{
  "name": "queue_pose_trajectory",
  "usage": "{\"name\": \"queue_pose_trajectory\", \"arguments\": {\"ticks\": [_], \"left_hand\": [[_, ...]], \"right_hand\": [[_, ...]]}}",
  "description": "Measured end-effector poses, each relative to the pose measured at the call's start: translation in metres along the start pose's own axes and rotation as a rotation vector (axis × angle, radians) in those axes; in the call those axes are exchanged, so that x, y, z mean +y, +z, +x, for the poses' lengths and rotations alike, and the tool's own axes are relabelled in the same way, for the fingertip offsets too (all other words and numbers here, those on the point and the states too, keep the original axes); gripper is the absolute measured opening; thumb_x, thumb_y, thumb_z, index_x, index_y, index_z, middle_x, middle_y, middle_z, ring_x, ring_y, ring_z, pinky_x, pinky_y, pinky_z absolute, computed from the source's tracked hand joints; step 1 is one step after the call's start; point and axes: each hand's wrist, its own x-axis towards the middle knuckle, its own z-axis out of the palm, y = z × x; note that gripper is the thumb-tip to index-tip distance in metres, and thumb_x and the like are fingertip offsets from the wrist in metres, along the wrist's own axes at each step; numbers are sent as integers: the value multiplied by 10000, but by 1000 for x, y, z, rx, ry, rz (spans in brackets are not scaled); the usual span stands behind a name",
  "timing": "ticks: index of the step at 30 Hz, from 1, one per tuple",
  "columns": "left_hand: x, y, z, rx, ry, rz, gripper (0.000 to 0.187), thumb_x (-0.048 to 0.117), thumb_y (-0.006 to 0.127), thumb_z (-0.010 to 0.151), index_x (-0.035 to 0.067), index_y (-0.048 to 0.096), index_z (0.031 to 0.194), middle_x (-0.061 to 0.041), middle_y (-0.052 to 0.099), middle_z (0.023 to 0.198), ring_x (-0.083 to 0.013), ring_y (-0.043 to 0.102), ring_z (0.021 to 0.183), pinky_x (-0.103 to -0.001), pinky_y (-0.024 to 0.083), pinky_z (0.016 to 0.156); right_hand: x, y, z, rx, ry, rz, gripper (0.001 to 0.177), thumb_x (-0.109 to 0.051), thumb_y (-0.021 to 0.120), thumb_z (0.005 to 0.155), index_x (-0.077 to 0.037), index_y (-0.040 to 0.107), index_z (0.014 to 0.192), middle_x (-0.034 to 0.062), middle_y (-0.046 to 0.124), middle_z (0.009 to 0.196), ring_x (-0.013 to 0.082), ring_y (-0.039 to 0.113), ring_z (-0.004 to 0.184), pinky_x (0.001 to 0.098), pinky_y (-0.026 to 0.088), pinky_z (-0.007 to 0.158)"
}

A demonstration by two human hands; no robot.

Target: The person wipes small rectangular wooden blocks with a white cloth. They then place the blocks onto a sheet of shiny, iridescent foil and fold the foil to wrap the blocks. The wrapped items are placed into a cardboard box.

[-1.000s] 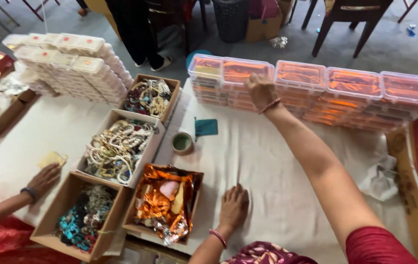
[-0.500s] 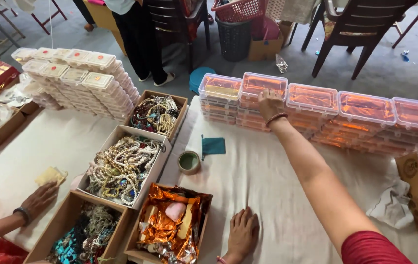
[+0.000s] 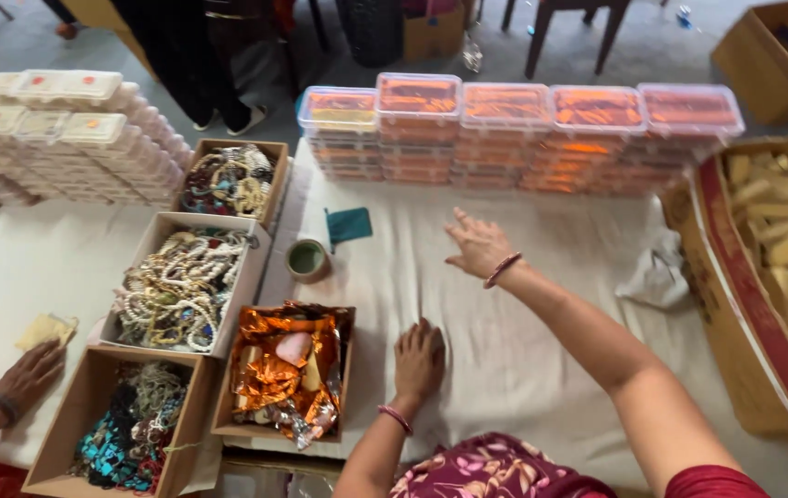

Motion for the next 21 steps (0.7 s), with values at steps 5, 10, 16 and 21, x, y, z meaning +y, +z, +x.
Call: {"name": "queue_pose_trajectory", "arguments": {"ticks": [5,10,16,21], "left_hand": [[-14,18,1,-35,-9,57,429,242,641,905,102,629,1310,-156,566,1418,-368,498,1314,-525,347,1120],[-14,34,20,25,16,136,237,260,675,957,116,712,1142,-155,667,1299,-353,630,1183,-489,505,1011],[44,18,58,-16,-69,120,313,289,742,882,134,724,1153,-148,654,1314,-354,629,1163,-495,516,929],[116,-9,85,-651,-462,485,883,538,930,641,208,557,1370,-52,557,1369,-275,557,1276,-525,489,979]], "right_hand": [[115,4,-82,105,217,44,768,-518,800,782,-190,555,1431,169,391,1588,348,536,1322,503,462,1032],[246,0,-183,242,472,242,739,-456,840,764,-139,595,1385,200,441,1531,394,526,1282,490,449,1025],[399,26,-297,683,701,269,424,-348,838,858,-94,733,1181,180,632,1303,355,623,1199,445,518,1025],[510,105,-344,285,1096,394,523,-476,781,845,-131,722,1234,192,708,1248,375,672,1169,445,516,1031]]}}
